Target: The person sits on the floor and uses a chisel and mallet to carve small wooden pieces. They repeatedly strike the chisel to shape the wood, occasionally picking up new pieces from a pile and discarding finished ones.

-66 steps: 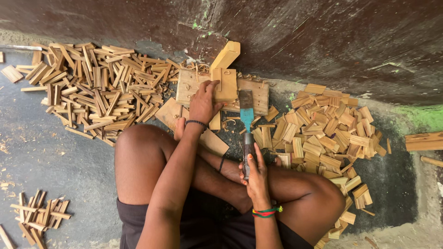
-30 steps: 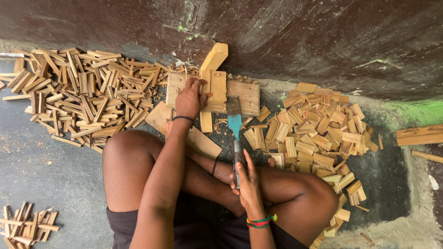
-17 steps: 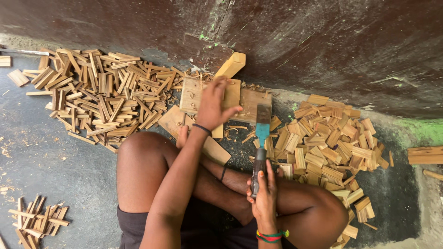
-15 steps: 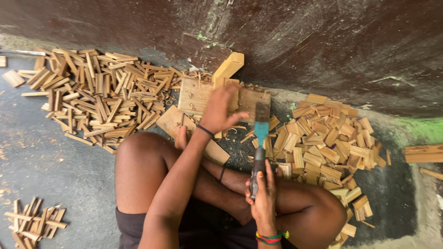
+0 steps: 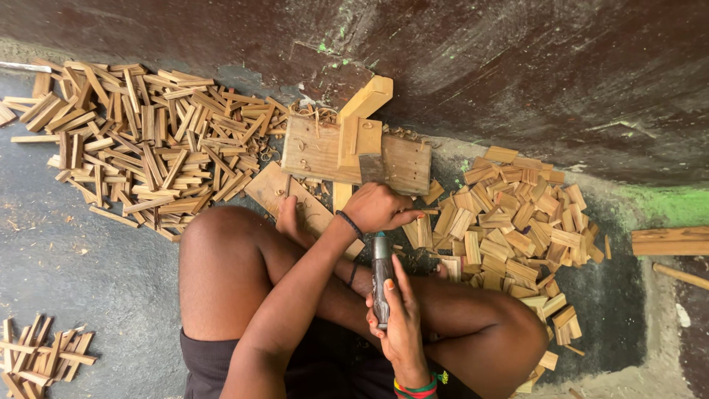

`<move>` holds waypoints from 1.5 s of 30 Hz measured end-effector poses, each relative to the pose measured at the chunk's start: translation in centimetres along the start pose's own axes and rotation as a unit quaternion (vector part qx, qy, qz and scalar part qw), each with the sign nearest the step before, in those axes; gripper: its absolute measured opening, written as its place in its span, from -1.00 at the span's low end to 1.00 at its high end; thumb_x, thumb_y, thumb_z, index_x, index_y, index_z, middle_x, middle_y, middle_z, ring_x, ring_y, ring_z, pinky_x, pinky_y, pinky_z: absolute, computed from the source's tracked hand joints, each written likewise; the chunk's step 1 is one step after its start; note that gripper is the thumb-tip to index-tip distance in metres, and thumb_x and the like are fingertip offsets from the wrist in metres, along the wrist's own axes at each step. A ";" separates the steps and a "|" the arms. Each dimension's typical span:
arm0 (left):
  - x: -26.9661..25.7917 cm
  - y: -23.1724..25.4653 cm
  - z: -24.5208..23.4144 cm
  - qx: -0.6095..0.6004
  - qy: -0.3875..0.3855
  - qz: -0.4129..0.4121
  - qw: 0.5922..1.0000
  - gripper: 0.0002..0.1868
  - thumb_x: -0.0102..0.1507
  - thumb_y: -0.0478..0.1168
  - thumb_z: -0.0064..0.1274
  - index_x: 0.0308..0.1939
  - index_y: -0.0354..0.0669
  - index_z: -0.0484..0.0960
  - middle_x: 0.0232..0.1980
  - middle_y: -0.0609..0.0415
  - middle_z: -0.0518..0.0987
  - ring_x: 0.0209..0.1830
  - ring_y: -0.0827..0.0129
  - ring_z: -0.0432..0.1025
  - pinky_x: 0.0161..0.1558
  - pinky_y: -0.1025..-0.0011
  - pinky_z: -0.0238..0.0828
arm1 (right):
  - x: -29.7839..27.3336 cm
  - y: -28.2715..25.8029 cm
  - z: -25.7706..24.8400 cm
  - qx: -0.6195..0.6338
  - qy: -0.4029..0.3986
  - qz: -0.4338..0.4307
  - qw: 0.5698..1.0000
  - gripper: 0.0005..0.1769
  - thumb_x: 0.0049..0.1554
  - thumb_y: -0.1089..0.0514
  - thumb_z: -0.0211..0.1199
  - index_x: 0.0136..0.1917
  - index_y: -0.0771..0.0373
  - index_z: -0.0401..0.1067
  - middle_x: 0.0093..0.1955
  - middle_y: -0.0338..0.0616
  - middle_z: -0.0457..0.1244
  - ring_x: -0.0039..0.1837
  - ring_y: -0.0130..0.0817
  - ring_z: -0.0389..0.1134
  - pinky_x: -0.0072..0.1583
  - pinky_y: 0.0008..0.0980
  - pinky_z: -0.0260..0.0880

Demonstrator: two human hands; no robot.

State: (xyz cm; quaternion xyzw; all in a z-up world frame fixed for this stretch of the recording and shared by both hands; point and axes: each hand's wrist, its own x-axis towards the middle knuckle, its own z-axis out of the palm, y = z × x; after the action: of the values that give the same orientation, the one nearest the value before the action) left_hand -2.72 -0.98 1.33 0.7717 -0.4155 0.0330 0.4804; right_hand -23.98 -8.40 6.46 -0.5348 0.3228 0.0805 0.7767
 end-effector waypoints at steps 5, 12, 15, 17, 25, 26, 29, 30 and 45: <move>-0.4 -0.2 -0.5 -0.003 0.017 -0.015 1.000 -0.61 0.29 0.11 0.12 -0.45 -0.06 0.72 -0.55 -0.05 0.58 -0.55 0.00 0.51 -0.44 0.10 0.43 | 0.4 0.3 0.3 0.003 -0.003 0.009 1.000 -0.33 0.28 -0.04 0.02 0.63 -0.12 0.04 -0.29 -0.05 0.25 -0.52 -0.48 0.18 -0.53 -0.57 0.07; -0.6 -1.5 -0.5 -0.024 0.006 -0.056 0.998 -0.51 0.33 0.08 0.13 -0.59 -0.15 0.63 -0.60 -0.11 0.52 -0.59 -0.01 0.46 -0.45 0.11 0.38 | 0.9 0.4 0.6 -0.009 0.004 0.028 1.000 -0.34 0.28 -0.04 0.01 0.63 -0.14 0.05 -0.30 -0.07 0.24 -0.52 -0.49 0.17 -0.53 -0.59 0.05; -0.8 -2.1 -0.2 -0.034 -0.018 -0.074 0.997 -0.50 0.33 0.07 0.12 -0.60 -0.16 0.62 -0.61 -0.09 0.53 -0.61 0.01 0.46 -0.45 0.12 0.38 | 0.6 0.4 1.1 -0.013 0.004 0.040 0.999 -0.34 0.29 -0.04 0.00 0.63 -0.19 0.04 -0.29 -0.08 0.24 -0.51 -0.50 0.17 -0.53 -0.59 0.06; -0.4 -2.5 -0.4 -0.039 -0.026 -0.071 0.996 -0.52 0.32 0.06 0.11 -0.59 -0.15 0.63 -0.59 -0.07 0.55 -0.60 0.03 0.47 -0.44 0.12 0.39 | 0.7 0.1 1.8 -0.025 0.008 0.047 0.999 -0.33 0.28 -0.05 0.00 0.63 -0.23 0.02 -0.30 -0.10 0.23 -0.51 -0.50 0.16 -0.53 -0.59 0.04; -0.1 -3.1 -0.7 -0.044 -0.013 -0.058 0.997 -0.58 0.28 0.08 0.15 -0.53 -0.11 0.67 -0.53 -0.09 0.58 -0.51 -0.04 0.50 -0.38 0.07 0.42 | 0.9 -0.3 3.0 -0.063 0.015 0.056 0.996 -0.29 0.27 -0.06 0.00 0.64 -0.28 -0.05 -0.31 -0.12 0.21 -0.51 -0.49 0.15 -0.52 -0.59 0.05; -0.2 -3.1 -0.6 -0.041 -0.016 -0.061 0.997 -0.58 0.28 0.09 0.15 -0.53 -0.11 0.67 -0.53 -0.09 0.58 -0.51 -0.04 0.49 -0.38 0.07 0.41 | 0.8 -0.2 3.1 -0.068 0.017 0.057 0.996 -0.29 0.27 -0.05 -0.01 0.65 -0.28 -0.06 -0.32 -0.12 0.21 -0.51 -0.49 0.15 -0.52 -0.60 0.05; -0.2 -3.4 -0.5 -0.041 -0.015 -0.064 0.997 -0.57 0.28 0.10 0.15 -0.54 -0.11 0.66 -0.53 -0.10 0.57 -0.50 -0.06 0.48 -0.40 0.06 0.40 | 1.1 0.0 3.2 -0.084 0.023 0.058 0.995 -0.29 0.28 -0.03 -0.02 0.65 -0.26 -0.08 -0.32 -0.12 0.20 -0.51 -0.49 0.15 -0.53 -0.59 0.04; -0.3 -3.5 -0.4 -0.045 -0.012 -0.061 0.997 -0.56 0.28 0.10 0.15 -0.54 -0.12 0.65 -0.53 -0.11 0.57 -0.50 -0.06 0.48 -0.40 0.06 0.39 | 1.2 0.1 3.3 -0.087 0.026 0.058 0.994 -0.29 0.28 -0.03 -0.03 0.65 -0.26 -0.08 -0.32 -0.12 0.20 -0.51 -0.49 0.14 -0.53 -0.59 0.04; 1.1 -5.5 -1.0 -0.040 -0.022 -0.061 0.997 -0.52 0.28 0.12 0.14 -0.57 -0.14 0.59 -0.58 -0.07 0.54 -0.55 -0.03 0.47 -0.43 0.06 0.37 | 2.9 -0.4 5.0 -0.095 0.035 0.062 0.993 -0.24 0.28 -0.05 -0.01 0.68 -0.26 -0.15 -0.33 -0.16 0.19 -0.49 -0.50 0.13 -0.50 -0.59 0.05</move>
State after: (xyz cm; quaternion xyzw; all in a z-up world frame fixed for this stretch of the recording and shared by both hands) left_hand 2.06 0.18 -1.55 0.7761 -0.3796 -0.0302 0.5026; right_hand -19.40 -4.81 6.17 -0.5877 0.3734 0.1405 0.7039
